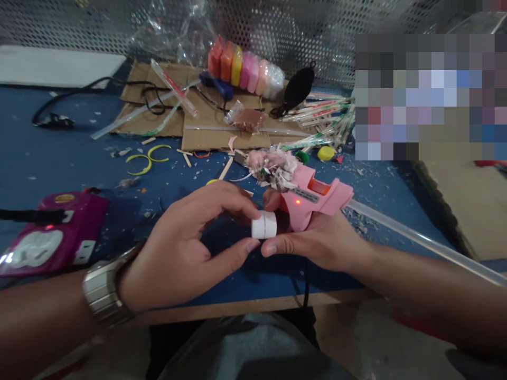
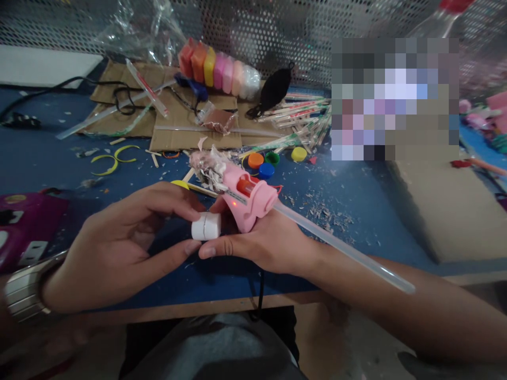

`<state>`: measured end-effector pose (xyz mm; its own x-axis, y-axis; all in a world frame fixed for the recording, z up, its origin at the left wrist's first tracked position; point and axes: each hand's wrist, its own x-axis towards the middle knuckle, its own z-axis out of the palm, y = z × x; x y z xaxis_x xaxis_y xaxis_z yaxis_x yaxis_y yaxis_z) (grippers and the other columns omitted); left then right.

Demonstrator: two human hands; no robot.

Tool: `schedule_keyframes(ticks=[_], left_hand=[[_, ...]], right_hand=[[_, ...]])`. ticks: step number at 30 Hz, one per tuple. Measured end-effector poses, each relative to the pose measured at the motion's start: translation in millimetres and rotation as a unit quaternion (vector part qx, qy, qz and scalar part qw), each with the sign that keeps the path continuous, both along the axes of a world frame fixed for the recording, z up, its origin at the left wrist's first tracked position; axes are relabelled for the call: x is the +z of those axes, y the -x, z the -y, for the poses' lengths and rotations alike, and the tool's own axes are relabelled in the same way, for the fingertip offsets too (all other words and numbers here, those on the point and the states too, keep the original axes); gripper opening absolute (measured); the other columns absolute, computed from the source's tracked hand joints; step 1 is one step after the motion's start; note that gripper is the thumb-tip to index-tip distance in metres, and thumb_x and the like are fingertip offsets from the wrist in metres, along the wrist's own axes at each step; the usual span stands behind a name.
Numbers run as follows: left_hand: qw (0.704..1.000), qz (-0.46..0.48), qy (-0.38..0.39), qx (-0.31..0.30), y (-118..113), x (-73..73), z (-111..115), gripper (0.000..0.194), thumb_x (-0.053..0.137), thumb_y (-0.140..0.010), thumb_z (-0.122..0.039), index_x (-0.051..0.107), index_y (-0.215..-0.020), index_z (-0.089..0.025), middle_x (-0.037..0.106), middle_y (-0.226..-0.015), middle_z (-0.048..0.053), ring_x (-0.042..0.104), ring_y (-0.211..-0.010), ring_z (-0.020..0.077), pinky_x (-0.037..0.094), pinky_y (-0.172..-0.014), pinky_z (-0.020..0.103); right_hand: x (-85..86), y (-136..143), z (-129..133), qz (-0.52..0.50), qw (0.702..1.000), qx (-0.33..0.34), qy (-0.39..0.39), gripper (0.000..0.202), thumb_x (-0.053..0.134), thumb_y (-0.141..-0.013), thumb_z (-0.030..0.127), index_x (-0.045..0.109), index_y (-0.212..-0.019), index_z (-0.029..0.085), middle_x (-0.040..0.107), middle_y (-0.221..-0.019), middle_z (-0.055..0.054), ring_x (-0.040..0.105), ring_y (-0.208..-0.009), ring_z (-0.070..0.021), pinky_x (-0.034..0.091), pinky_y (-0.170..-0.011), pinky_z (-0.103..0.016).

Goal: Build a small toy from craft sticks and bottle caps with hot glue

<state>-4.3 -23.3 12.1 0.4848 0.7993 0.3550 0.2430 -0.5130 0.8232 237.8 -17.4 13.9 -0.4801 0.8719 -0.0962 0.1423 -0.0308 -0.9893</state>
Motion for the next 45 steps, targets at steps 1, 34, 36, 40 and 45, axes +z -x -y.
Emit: schedule_keyframes(ticks=[1,34,36,40,45], left_hand=[[1.000,-0.001,0.002,0.001,0.0,0.1,0.0,0.027,0.081,-0.095,-0.018,0.072,-0.116,-0.032,0.077,-0.114,0.004,0.074,-0.110,0.0257,0.061,-0.094,0.042],[1.000,-0.002,-0.015,0.020,0.0,3.5,2.9,0.019,0.087,-0.092,-0.020,0.078,-0.104,-0.032,0.079,-0.115,0.003,0.079,-0.108,0.0258,0.066,-0.099,0.045],[1.000,-0.004,-0.015,0.022,0.7,4.1,3.4,0.020,0.087,-0.092,-0.022,0.077,-0.105,-0.032,0.080,-0.117,0.002,0.080,-0.109,0.0259,0.066,-0.100,0.045],[0.999,0.004,-0.043,0.021,2.1,4.5,1.9,0.023,0.086,-0.093,-0.020,0.076,-0.110,-0.031,0.080,-0.118,0.003,0.079,-0.109,0.0240,0.067,-0.098,0.042],[0.989,0.018,-0.149,0.017,3.0,3.3,-1.9,0.028,0.086,-0.090,-0.008,0.077,-0.110,-0.025,0.081,-0.115,0.005,0.080,-0.104,0.0203,0.068,-0.093,0.035]], right_hand=[[-0.1,0.2,0.2,-0.001,1.000,-0.001,0.001,0.047,0.101,-0.075,0.061,0.072,-0.089,0.028,0.073,-0.092,-0.002,0.069,-0.090,-0.0251,0.060,-0.085,-0.039],[2.2,0.4,1.5,0.023,1.000,0.004,-0.010,0.048,0.098,-0.078,0.065,0.072,-0.093,0.027,0.071,-0.090,0.000,0.066,-0.086,-0.0226,0.057,-0.078,-0.035],[1.6,-0.4,1.8,0.023,0.999,0.006,-0.030,0.047,0.098,-0.079,0.063,0.071,-0.093,0.027,0.070,-0.091,0.000,0.065,-0.086,-0.0216,0.056,-0.080,-0.035],[-2.4,-4.1,2.8,0.021,0.999,0.007,-0.039,0.051,0.098,-0.079,0.064,0.069,-0.096,0.026,0.066,-0.085,0.001,0.061,-0.081,-0.0202,0.051,-0.074,-0.034],[-5.9,-6.0,2.7,-0.011,0.999,-0.029,-0.044,0.057,0.097,-0.078,0.068,0.066,-0.096,0.025,0.065,-0.084,0.001,0.059,-0.077,-0.0191,0.049,-0.067,-0.032]])
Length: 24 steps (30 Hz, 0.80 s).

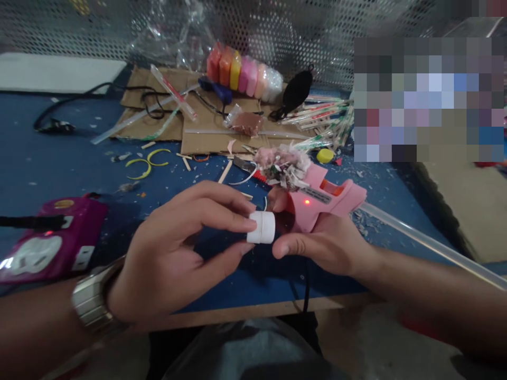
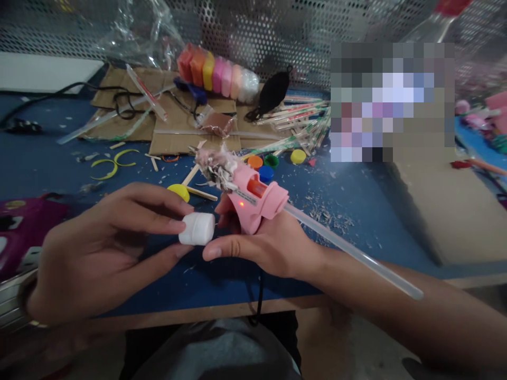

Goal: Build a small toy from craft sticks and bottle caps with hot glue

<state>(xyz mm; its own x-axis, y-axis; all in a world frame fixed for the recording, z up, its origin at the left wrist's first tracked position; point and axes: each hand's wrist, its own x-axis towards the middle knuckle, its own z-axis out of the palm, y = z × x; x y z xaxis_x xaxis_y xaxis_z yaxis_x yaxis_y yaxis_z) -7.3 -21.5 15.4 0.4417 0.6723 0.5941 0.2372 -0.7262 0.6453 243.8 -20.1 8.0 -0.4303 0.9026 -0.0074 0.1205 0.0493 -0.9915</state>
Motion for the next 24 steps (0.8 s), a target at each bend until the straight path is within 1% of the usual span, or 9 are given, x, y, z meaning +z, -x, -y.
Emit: schedule_keyframes(ticks=[3,6,11,17,20,24], left_hand=[[1.000,0.005,-0.007,0.010,0.3,-0.1,-0.2,0.028,0.085,-0.090,-0.006,0.078,-0.108,-0.025,0.081,-0.115,0.004,0.080,-0.105,0.0197,0.068,-0.093,0.035],[1.000,0.001,-0.011,0.005,0.2,0.2,-0.1,0.028,0.083,-0.091,-0.005,0.078,-0.108,-0.026,0.081,-0.115,0.003,0.080,-0.105,0.0178,0.069,-0.094,0.033],[1.000,-0.004,-0.020,0.000,0.4,0.8,-0.5,0.026,0.083,-0.093,-0.006,0.078,-0.107,-0.027,0.082,-0.114,0.003,0.080,-0.104,0.0181,0.069,-0.094,0.033],[1.000,-0.012,-0.006,-0.006,1.5,-0.6,-1.4,0.025,0.083,-0.093,-0.005,0.079,-0.103,-0.027,0.083,-0.116,0.002,0.081,-0.104,0.0179,0.069,-0.093,0.032],[1.000,-0.013,-0.007,-0.008,1.3,-2.3,-2.6,0.024,0.083,-0.093,-0.005,0.079,-0.101,-0.027,0.083,-0.115,0.002,0.082,-0.103,0.0185,0.070,-0.092,0.032],[1.000,-0.012,-0.023,-0.013,0.8,-2.9,-3.3,0.022,0.085,-0.093,-0.004,0.079,-0.099,-0.024,0.083,-0.114,0.002,0.082,-0.102,0.0159,0.069,-0.094,0.027]], right_hand=[[-0.3,0.0,-0.2,-0.024,1.000,0.008,0.002,0.053,0.090,-0.086,0.071,0.067,-0.096,0.024,0.068,-0.084,-0.001,0.062,-0.077,-0.0191,0.053,-0.068,-0.032],[0.0,0.5,0.2,-0.049,0.999,0.003,0.009,0.048,0.089,-0.090,0.066,0.069,-0.098,0.023,0.069,-0.084,-0.001,0.063,-0.075,-0.0171,0.055,-0.067,-0.030],[1.6,2.3,0.5,-0.062,0.998,0.007,0.017,0.045,0.095,-0.086,0.059,0.070,-0.096,0.022,0.071,-0.085,-0.001,0.065,-0.078,-0.0177,0.058,-0.070,-0.029],[1.8,2.4,-0.3,-0.067,0.998,0.010,0.017,0.043,0.090,-0.091,0.060,0.072,-0.094,0.021,0.072,-0.085,-0.001,0.066,-0.078,-0.0168,0.057,-0.070,-0.029],[2.2,2.9,-0.7,-0.072,0.997,0.017,0.033,0.043,0.091,-0.091,0.059,0.072,-0.094,0.020,0.070,-0.082,0.000,0.063,-0.074,-0.0154,0.056,-0.069,-0.029],[4.0,4.6,-1.9,-0.078,0.996,0.022,0.044,0.043,0.092,-0.090,0.058,0.071,-0.093,0.021,0.063,-0.075,0.003,0.058,-0.068,-0.0138,0.052,-0.065,-0.028]])
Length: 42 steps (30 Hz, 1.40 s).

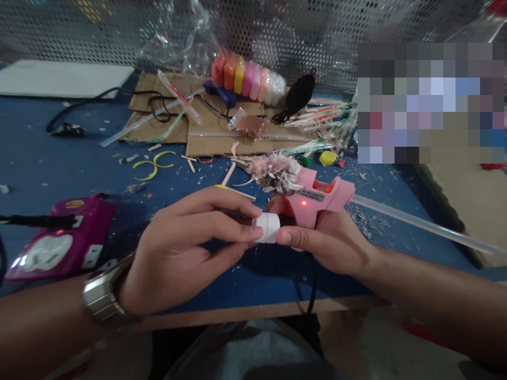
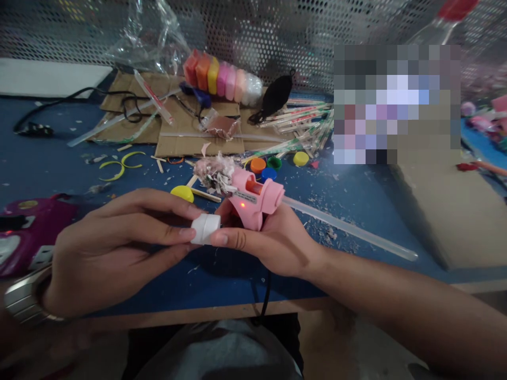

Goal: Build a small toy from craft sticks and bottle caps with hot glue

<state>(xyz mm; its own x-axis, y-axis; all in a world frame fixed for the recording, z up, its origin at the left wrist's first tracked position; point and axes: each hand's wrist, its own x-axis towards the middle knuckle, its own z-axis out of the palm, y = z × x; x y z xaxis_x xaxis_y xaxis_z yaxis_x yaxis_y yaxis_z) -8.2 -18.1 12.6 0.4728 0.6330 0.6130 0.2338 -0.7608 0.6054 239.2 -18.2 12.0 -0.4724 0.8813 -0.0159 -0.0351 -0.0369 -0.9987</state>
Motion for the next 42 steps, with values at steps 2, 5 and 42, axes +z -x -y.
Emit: schedule_keyframes(ticks=[2,5,42], left_hand=[[1.000,-0.003,-0.002,0.002,0.1,0.4,-0.1,0.021,0.086,-0.093,-0.004,0.078,-0.099,-0.023,0.083,-0.114,0.002,0.082,-0.102,0.0146,0.069,-0.095,0.025],[1.000,-0.007,0.010,0.008,0.6,1.0,-0.6,0.022,0.085,-0.093,-0.005,0.079,-0.098,-0.025,0.084,-0.114,0.001,0.083,-0.100,0.0160,0.070,-0.092,0.027],[0.995,0.002,0.092,0.038,-2.6,0.9,1.5,0.018,0.086,-0.092,-0.018,0.080,-0.105,-0.030,0.086,-0.113,0.002,0.085,-0.102,0.0235,0.074,-0.093,0.042]], right_hand=[[0.6,0.5,-0.6,0.006,1.000,-0.006,0.012,0.045,0.094,-0.086,0.060,0.072,-0.091,0.021,0.060,-0.072,0.004,0.057,-0.067,-0.0143,0.050,-0.062,-0.028],[-0.2,-0.3,-0.7,0.022,0.999,-0.012,0.036,0.048,0.097,-0.081,0.062,0.074,-0.090,0.021,0.059,-0.070,0.004,0.053,-0.064,-0.0137,0.044,-0.056,-0.027],[-2.0,-1.5,-0.9,0.055,0.998,-0.006,-0.032,0.036,0.096,-0.086,0.053,0.079,-0.094,0.022,0.077,-0.085,0.000,0.069,-0.079,-0.0185,0.059,-0.075,-0.030]])
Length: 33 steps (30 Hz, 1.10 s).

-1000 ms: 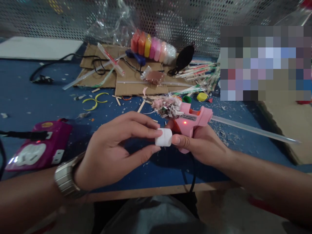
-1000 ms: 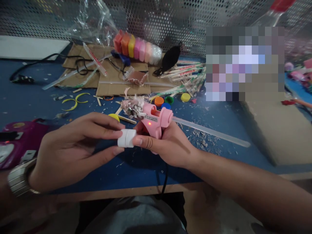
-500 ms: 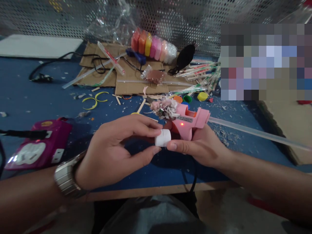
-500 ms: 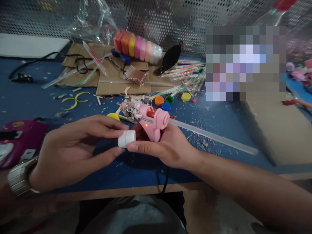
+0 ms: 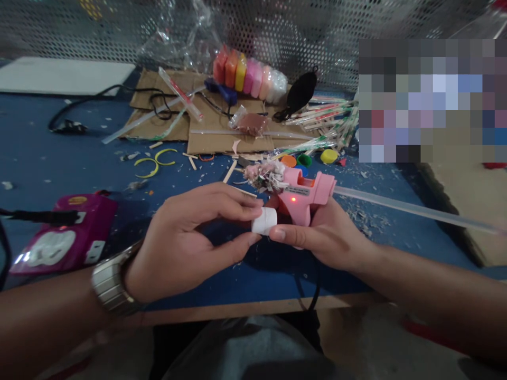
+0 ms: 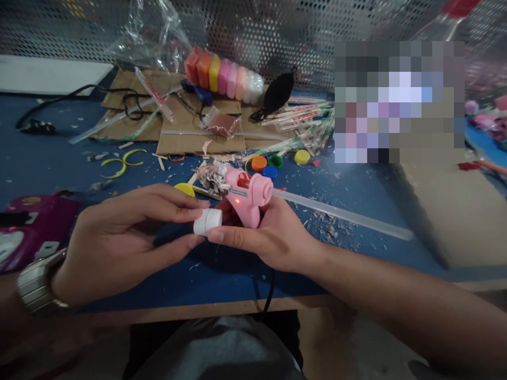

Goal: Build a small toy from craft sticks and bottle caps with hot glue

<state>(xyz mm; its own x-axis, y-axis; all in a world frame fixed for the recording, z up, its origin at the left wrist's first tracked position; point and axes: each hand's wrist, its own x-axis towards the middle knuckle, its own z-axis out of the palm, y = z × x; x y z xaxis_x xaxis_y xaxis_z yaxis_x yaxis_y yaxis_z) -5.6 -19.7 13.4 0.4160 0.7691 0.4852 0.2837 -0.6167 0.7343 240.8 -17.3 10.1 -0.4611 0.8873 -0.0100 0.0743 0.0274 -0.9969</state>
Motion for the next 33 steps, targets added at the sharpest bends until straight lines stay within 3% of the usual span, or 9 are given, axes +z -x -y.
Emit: schedule_keyframes(ticks=[6,10,14,18,22,25,29,33], left_hand=[[1.000,-0.003,0.001,0.000,-0.7,0.4,0.0,0.019,0.086,-0.093,-0.019,0.080,-0.106,-0.031,0.086,-0.113,0.002,0.085,-0.103,0.0239,0.074,-0.095,0.043],[1.000,-0.003,0.009,-0.004,0.6,-0.8,-1.3,0.018,0.085,-0.094,-0.020,0.080,-0.106,-0.032,0.086,-0.114,0.003,0.085,-0.104,0.0251,0.074,-0.095,0.044],[1.000,0.021,0.020,-0.011,2.0,-3.4,-2.7,0.021,0.086,-0.093,-0.021,0.081,-0.111,-0.030,0.085,-0.120,0.006,0.084,-0.107,0.0247,0.075,-0.090,0.038],[0.998,0.046,0.044,-0.025,2.4,-4.5,-2.4,0.025,0.083,-0.094,-0.017,0.082,-0.116,-0.028,0.082,-0.120,0.008,0.083,-0.108,0.0245,0.075,-0.084,0.032],[0.993,0.063,0.072,-0.067,2.3,-4.6,-2.0,0.033,0.078,-0.097,-0.014,0.080,-0.128,-0.027,0.080,-0.122,0.011,0.084,-0.108,0.0261,0.076,-0.087,0.034],[0.989,0.071,0.092,-0.088,1.8,-6.0,-2.1,0.041,0.085,-0.094,-0.017,0.078,-0.133,-0.027,0.079,-0.125,0.012,0.083,-0.111,0.0275,0.077,-0.091,0.037],[0.991,0.073,0.089,-0.064,0.2,-8.9,-1.4,0.043,0.097,-0.085,-0.023,0.080,-0.124,-0.026,0.081,-0.120,0.009,0.084,-0.107,0.0255,0.077,-0.089,0.033],[0.994,0.061,0.086,-0.035,-1.7,-7.4,0.0,0.030,0.089,-0.091,-0.018,0.079,-0.118,-0.026,0.082,-0.117,0.008,0.085,-0.103,0.0235,0.076,-0.086,0.030]], right_hand=[[0.5,0.5,0.1,-0.004,1.000,0.003,0.003,0.035,0.096,-0.086,0.052,0.077,-0.088,0.023,0.067,-0.073,0.003,0.060,-0.068,-0.0153,0.055,-0.067,-0.028],[-1.6,-0.6,1.1,0.019,1.000,-0.004,0.010,0.042,0.094,-0.086,0.061,0.076,-0.088,0.023,0.056,-0.064,0.005,0.051,-0.059,-0.0135,0.046,-0.054,-0.026],[-1.7,-0.1,2.4,0.021,0.998,-0.039,0.039,0.049,0.094,-0.084,0.065,0.075,-0.093,0.021,0.059,-0.068,0.004,0.048,-0.057,-0.0119,0.041,-0.049,-0.025],[-2.4,-0.4,2.5,0.013,0.997,-0.062,0.036,0.048,0.098,-0.080,0.060,0.075,-0.096,0.021,0.060,-0.069,0.004,0.053,-0.061,-0.0134,0.045,-0.054,-0.026],[-3.4,-1.1,1.7,0.022,0.997,-0.074,0.029,0.050,0.101,-0.076,0.058,0.073,-0.097,0.022,0.062,-0.072,0.004,0.060,-0.068,-0.0161,0.053,-0.064,-0.029],[-1.8,-0.8,1.4,0.044,0.997,-0.062,0.016,0.049,0.099,-0.079,0.061,0.073,-0.095,0.022,0.067,-0.077,0.002,0.064,-0.074,-0.0181,0.056,-0.071,-0.031],[-0.4,0.1,0.7,0.053,0.998,-0.037,0.005,0.047,0.098,-0.080,0.062,0.075,-0.093,0.023,0.073,-0.084,-0.001,0.068,-0.080,-0.0209,0.058,-0.072,-0.032],[-2.3,-0.3,-0.8,0.043,0.999,-0.003,-0.003,0.046,0.098,-0.080,0.063,0.076,-0.091,0.024,0.075,-0.085,-0.001,0.070,-0.082,-0.0218,0.060,-0.073,-0.033]])
